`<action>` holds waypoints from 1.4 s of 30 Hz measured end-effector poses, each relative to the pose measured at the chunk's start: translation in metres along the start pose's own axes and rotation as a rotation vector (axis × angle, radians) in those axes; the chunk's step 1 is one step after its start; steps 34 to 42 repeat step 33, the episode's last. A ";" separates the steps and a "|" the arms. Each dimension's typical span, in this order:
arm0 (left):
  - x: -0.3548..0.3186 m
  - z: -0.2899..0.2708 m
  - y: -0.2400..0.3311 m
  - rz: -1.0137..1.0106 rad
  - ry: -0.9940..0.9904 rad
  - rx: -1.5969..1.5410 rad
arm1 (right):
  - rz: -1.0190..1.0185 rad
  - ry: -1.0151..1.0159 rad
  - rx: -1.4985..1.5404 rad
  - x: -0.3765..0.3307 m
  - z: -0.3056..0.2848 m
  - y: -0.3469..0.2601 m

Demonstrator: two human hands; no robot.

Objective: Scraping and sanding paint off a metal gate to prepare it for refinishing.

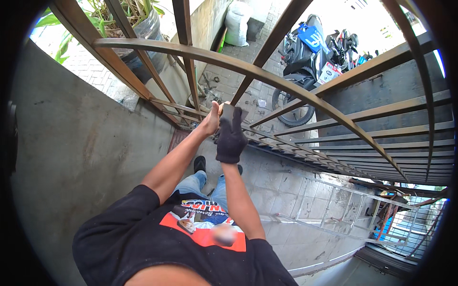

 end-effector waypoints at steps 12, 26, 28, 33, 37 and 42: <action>0.006 0.009 0.039 -0.006 -0.031 -0.140 | 0.143 0.039 0.153 0.014 -0.013 -0.019; 0.010 -0.001 0.046 -0.026 -0.108 -0.144 | 0.139 0.017 0.188 0.019 -0.010 -0.018; 0.012 0.008 0.066 0.020 -0.043 -0.123 | 0.139 0.012 0.259 0.041 -0.027 -0.040; 0.018 0.001 0.068 -0.022 -0.007 -0.044 | 0.089 0.020 0.358 0.050 -0.032 -0.053; 0.018 0.001 0.068 -0.022 -0.007 -0.044 | 0.089 0.020 0.358 0.050 -0.032 -0.053; 0.018 0.001 0.068 -0.022 -0.007 -0.044 | 0.089 0.020 0.358 0.050 -0.032 -0.053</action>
Point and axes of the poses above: each hand's wrist, its own x-axis towards the middle knuckle, its own z-axis out of the palm, y = z × x, the point moved 6 cm from there along x, towards the middle knuckle, and after that the axes turned 8 degrees about z, right-handed, at the moved point
